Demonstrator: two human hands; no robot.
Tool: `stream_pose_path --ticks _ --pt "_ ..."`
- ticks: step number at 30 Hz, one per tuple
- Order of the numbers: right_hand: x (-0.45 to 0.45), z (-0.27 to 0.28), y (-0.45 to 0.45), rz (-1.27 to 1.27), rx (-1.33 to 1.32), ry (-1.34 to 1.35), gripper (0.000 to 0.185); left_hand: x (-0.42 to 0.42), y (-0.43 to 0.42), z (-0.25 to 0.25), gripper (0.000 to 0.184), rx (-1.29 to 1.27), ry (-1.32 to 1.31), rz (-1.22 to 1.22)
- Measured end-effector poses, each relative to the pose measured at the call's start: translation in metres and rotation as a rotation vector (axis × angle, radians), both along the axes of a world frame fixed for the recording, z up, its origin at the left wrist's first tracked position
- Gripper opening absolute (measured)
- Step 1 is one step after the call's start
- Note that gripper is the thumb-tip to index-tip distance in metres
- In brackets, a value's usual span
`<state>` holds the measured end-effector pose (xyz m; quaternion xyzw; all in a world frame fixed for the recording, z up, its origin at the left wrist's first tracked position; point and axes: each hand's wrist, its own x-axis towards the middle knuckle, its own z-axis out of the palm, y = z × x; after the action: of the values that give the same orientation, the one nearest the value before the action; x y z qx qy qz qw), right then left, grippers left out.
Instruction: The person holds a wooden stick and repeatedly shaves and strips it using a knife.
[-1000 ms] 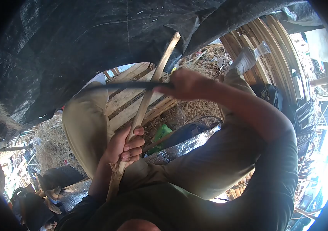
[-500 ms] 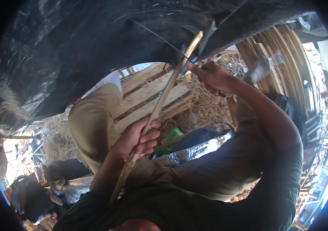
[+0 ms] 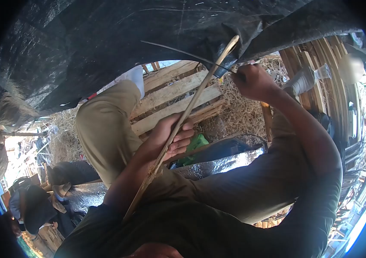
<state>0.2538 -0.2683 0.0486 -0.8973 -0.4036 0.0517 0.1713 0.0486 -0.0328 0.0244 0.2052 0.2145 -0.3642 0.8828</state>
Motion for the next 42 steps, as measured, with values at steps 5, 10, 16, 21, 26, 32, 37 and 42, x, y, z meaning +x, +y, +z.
stream_pose_path --ticks 5,10,16,21,26,32,37,42 --pt "-0.02 0.015 0.018 -0.181 -0.126 0.355 0.055 0.009 0.003 0.006 0.051 0.003 0.09 0.096" --pt "-0.035 0.005 0.021 -0.049 -0.005 0.204 0.056 0.009 0.012 0.006 0.04 -0.043 -0.071 0.035" --pt "-0.035 0.015 0.022 -0.014 -0.048 0.265 0.05 0.001 0.009 0.014 0.041 0.048 -0.095 0.057" --pt "-0.028 0.025 0.02 0.067 -0.028 0.309 0.05 -0.001 0.006 0.029 0.04 0.09 -0.075 0.068" --pt "-0.026 0.027 0.022 -0.085 -0.002 0.62 0.045 0.001 0.003 0.032 0.04 0.066 -0.042 0.071" --pt "-0.053 0.04 0.029 0.057 -0.054 0.279 0.042 0.004 -0.002 0.035 0.042 0.065 -0.053 0.057" --pt "-0.079 0.045 0.039 0.245 -0.023 0.073 0.038 0.003 -0.006 0.032 0.042 0.087 -0.074 -0.005" --pt "-0.07 0.039 0.033 0.256 0.096 0.212 0.035 0.001 -0.007 0.031 0.041 0.096 -0.056 0.009"
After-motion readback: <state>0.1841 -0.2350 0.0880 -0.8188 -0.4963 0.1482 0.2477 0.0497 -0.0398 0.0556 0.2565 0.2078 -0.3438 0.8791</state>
